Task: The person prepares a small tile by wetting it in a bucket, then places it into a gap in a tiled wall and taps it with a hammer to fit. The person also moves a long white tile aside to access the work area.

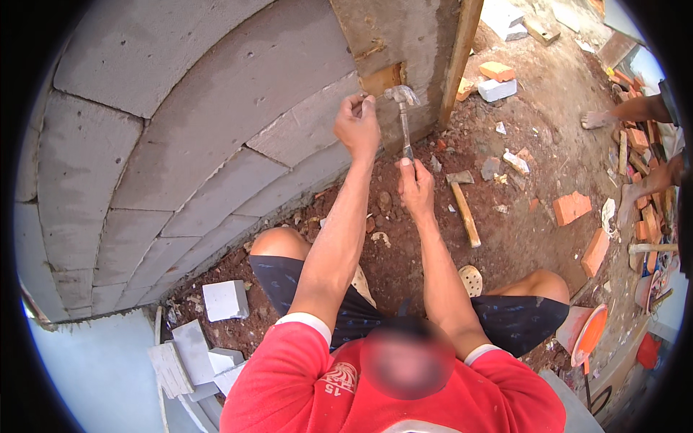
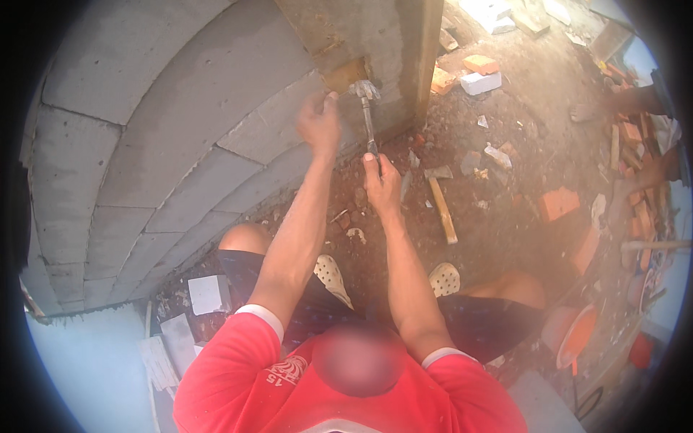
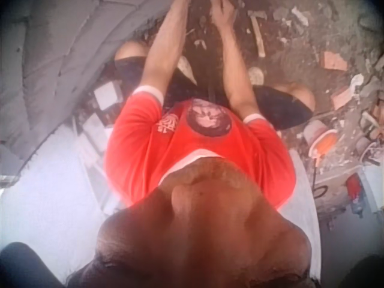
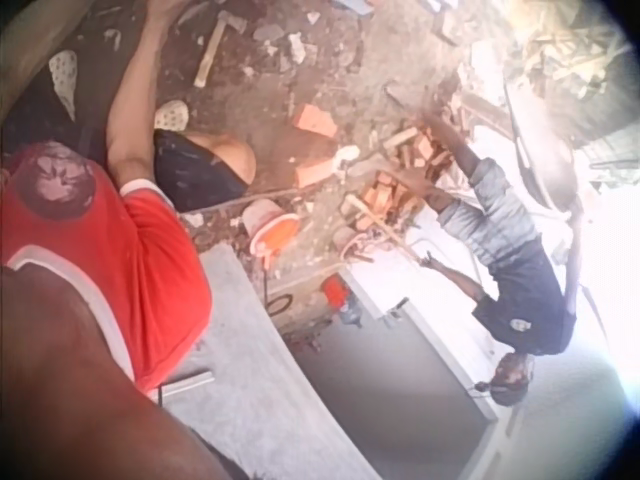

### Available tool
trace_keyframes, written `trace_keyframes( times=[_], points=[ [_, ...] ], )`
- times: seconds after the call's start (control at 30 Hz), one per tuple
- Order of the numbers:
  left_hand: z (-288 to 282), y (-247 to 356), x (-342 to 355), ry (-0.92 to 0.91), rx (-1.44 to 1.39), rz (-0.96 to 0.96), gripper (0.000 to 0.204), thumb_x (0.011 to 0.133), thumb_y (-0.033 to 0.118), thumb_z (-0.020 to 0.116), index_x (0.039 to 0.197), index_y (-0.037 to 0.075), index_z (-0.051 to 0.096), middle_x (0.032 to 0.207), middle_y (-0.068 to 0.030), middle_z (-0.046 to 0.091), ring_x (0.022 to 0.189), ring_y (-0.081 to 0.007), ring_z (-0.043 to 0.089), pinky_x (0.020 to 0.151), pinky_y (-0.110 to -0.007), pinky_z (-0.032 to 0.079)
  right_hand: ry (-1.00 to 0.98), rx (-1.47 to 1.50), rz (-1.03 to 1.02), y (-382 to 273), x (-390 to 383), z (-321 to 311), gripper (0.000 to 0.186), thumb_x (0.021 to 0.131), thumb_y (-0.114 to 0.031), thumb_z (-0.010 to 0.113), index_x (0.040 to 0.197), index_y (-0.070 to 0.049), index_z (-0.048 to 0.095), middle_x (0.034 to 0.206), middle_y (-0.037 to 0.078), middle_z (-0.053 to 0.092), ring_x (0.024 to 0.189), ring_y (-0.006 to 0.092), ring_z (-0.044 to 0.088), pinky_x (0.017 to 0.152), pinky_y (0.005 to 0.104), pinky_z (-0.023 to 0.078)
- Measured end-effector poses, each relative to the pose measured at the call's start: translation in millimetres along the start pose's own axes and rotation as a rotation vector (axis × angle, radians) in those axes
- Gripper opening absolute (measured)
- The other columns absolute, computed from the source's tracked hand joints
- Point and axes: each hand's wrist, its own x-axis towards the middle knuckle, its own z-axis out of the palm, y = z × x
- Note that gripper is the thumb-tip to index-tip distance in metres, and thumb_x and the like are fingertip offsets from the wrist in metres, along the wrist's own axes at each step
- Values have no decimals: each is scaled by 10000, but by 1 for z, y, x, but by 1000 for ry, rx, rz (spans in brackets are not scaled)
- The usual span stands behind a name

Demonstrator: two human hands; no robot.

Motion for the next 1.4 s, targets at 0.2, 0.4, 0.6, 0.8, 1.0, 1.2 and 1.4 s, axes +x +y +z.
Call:
trace_keyframes(
  times=[0.2, 0.4, 0.6, 0.8, 1.0, 1.2, 1.4],
  points=[
    [-1, 2, 1, -27, 55, -4, 146, 887, 126, 731, 967, 6, 712, 842, -106, 765, 797, -179, 742, 748, -318, 550, -26, -96, 3, -3, 5, 4, 509, 1024, -516, 547, 990, -25, 675, 585, 9, 533, 546, 122, 537, 538, 320, 419],
    [3, 2, 2, -4, 34, 34, 162, 882, 139, 732, 963, 0, 721, 836, -127, 766, 786, -195, 748, 743, -329, 554, -2, -142, 26, 7, 9, 8, 523, 1025, -529, 531, 973, -29, 673, 592, 32, 548, 560, 144, 557, 570, 339, 439],
    [2, 6, 1, -7, 96, -7, 152, 872, 131, 741, 941, -5, 730, 842, -135, 767, 777, -198, 751, 742, -328, 559, 12, -65, -144, 12, 8, 15, 520, 1043, -516, 531, 936, -20, 645, 535, -6, 485, 430, 85, 438, 390, 291, 337],
    [6, 1, -2, 9, 102, 87, 143, 867, 125, 746, 936, 1, 730, 854, -126, 765, 792, -200, 752, 749, -331, 559, 13, -110, -183, 16, 9, 19, 539, 1052, -524, 507, 921, -18, 639, 539, 3, 494, 457, 102, 467, 427, 304, 356],
    [2, -10, 6, -4, 72, 107, 136, 883, 118, 739, 952, 2, 724, 830, -84, 747, 758, -169, 697, 740, -314, 532, 17, -135, -181, 17, 10, 20, 558, 1055, -530, 491, 938, -7, 646, 550, 8, 507, 456, 110, 472, 424, 308, 361],
    [6, 0, 12, -66, -255, -165, 216, 896, 157, 716, 1022, -19, 730, 988, -118, 738, 958, -214, 663, 886, -359, 496, 0, -131, -101, 12, 9, 17, 534, 1059, -497, 493, 985, 2, 667, 550, 13, 510, 448, 118, 479, 413, 314, 366],
    [12, 0, 13, -59, -16, 122, 190, 892, 154, 731, 1031, 27, 748, 999, -113, 753, 944, -227, 695, 879, -363, 512, 1, -176, -40, 8, 10, 13, 565, 1037, -501, 507, 929, 42, 616, 728, 226, 606, 704, 368, 586, 693, 471, 455]
  ],
)
